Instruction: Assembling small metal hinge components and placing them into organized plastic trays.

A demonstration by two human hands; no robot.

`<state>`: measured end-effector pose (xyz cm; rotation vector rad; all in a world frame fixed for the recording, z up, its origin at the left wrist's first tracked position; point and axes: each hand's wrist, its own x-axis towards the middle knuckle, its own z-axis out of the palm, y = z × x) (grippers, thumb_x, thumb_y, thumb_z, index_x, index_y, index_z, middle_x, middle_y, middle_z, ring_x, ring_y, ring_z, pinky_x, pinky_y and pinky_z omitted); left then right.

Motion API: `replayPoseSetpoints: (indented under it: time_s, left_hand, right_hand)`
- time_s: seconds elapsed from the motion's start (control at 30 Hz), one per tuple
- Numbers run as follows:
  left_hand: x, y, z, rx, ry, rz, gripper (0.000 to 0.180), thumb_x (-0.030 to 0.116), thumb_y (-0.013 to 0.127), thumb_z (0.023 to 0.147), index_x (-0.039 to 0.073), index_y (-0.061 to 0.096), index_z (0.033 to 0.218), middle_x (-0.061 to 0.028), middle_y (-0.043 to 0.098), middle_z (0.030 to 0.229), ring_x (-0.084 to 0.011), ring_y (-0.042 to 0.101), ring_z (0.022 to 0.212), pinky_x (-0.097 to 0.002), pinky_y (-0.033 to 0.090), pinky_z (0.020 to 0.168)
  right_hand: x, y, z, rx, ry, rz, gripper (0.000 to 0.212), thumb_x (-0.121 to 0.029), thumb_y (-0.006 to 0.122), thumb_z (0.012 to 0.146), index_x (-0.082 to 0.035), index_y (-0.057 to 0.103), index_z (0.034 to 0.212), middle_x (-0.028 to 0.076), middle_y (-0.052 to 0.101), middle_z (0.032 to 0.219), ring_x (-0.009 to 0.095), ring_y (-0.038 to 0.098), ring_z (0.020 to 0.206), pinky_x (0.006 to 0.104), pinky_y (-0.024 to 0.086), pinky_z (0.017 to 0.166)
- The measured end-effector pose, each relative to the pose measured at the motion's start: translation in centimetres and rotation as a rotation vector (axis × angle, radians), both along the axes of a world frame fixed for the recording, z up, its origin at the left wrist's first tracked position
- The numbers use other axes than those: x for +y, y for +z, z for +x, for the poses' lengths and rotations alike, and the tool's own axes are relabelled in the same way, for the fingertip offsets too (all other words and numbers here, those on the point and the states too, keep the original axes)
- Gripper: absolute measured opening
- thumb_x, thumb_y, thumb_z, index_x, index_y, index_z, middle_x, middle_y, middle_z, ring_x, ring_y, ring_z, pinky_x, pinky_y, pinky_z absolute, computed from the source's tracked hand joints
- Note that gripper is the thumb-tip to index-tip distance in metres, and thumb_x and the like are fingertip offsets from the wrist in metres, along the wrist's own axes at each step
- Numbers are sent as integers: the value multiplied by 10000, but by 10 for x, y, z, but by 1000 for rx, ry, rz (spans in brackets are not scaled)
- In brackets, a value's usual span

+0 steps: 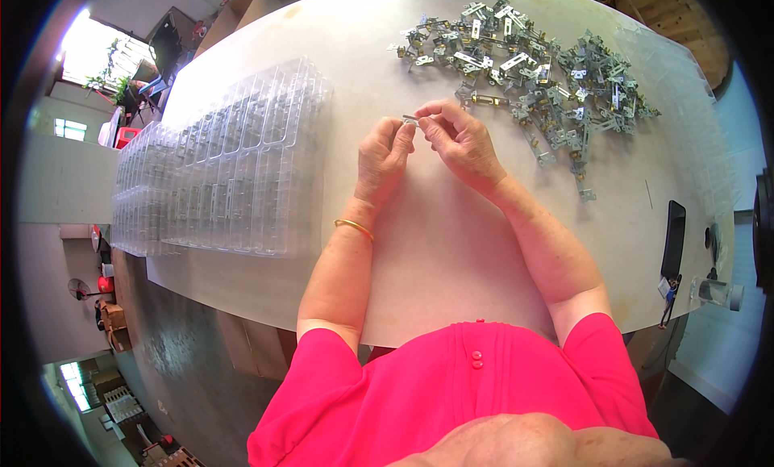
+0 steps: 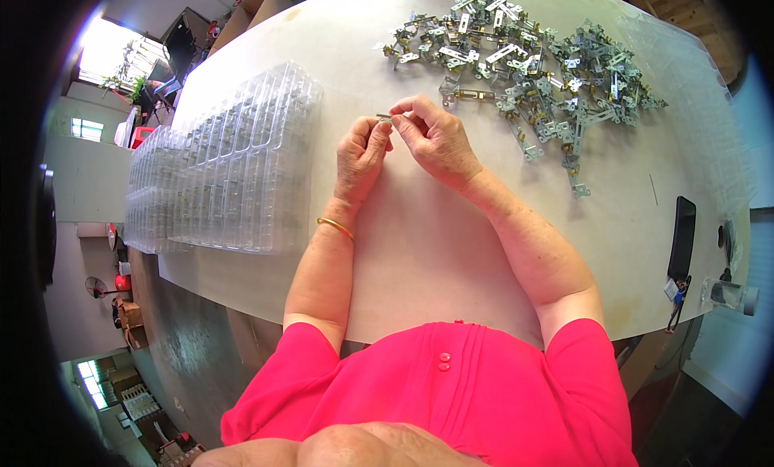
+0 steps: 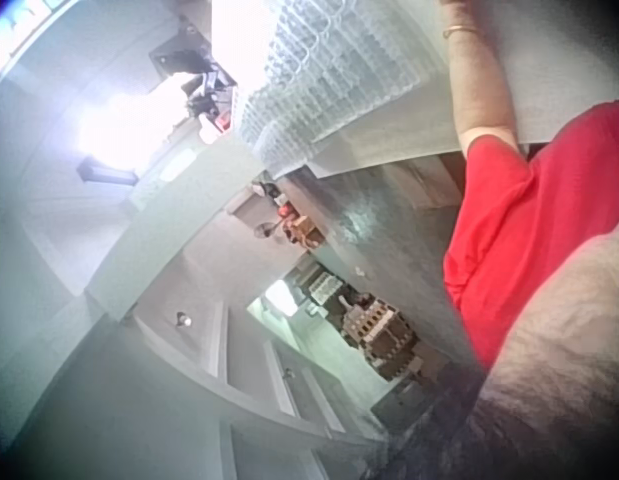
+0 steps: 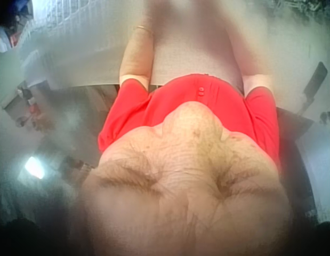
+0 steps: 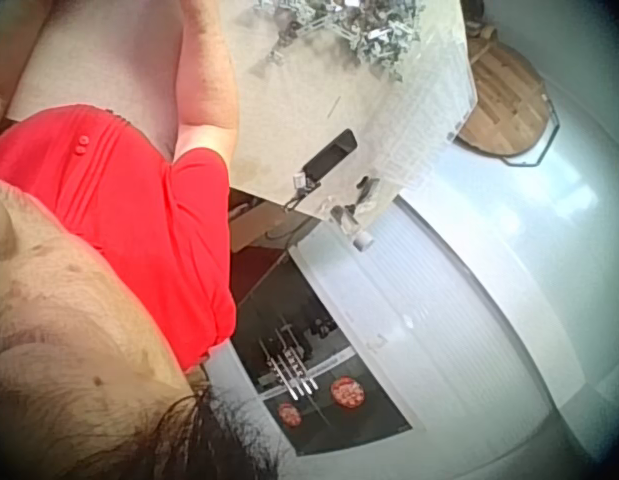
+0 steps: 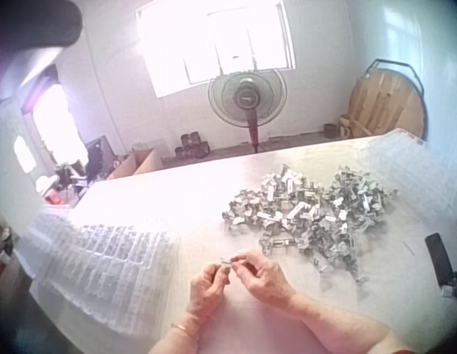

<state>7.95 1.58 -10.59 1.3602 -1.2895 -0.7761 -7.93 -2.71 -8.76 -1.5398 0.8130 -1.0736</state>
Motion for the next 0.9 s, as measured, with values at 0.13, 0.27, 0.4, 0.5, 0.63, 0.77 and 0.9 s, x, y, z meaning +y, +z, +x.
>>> replayPoseSetpoints:
  time_s: [0.13,0.27,0.4,0.5,0.63,0.77,0.9]
  left_hand:
    - [2,5,-8,-115,11,-25,204,206,629,976,24,613,886,-21,608,681,-79,548,640,-259,457,584]
    - [4,6,-6,-187,-39,-55,197,203,620,983,29,617,891,-14,599,687,-66,529,633,-243,446,576]
    - [6,13,-9,221,-58,108,217,234,569,1014,53,618,905,-4,592,717,-48,494,600,-196,399,541]
    - [2,12,0,568,-94,129,228,256,535,1028,71,611,918,-9,588,728,-47,469,567,-186,365,507]
    - [0,9,6,623,-100,116,236,258,526,1032,67,609,922,-19,597,734,-60,478,561,-189,369,502]
    - [2,11,3,634,-100,128,251,290,561,1015,83,626,888,23,588,722,-34,485,596,-180,365,514]
    - [1,7,6,579,-126,135,243,265,532,1030,64,615,921,-19,602,737,-61,482,563,-187,371,502]
  right_hand:
    - [-5,-7,-1,108,-138,-319,59,-104,681,916,-89,690,973,14,609,898,82,577,750,233,485,643]
    - [-10,-12,5,-28,-173,-382,72,-114,694,908,-111,691,979,28,588,976,95,569,790,230,480,657]
    - [-12,-10,2,-184,-153,-78,67,-148,684,930,-108,686,985,-4,584,824,65,536,705,217,457,611]
    - [-11,-11,1,-190,-95,94,78,-169,674,946,-104,684,988,-30,552,695,43,498,629,216,426,558]
    - [-9,-15,2,-26,-106,53,103,-186,673,950,-92,688,987,-44,538,618,31,460,566,226,382,503]
    - [-7,-13,1,9,-99,30,117,-197,674,949,-88,693,992,-42,555,627,28,458,573,231,377,505]
    - [-7,-14,1,37,-96,33,124,-198,673,949,-90,695,1004,-37,561,630,31,460,576,230,383,511]
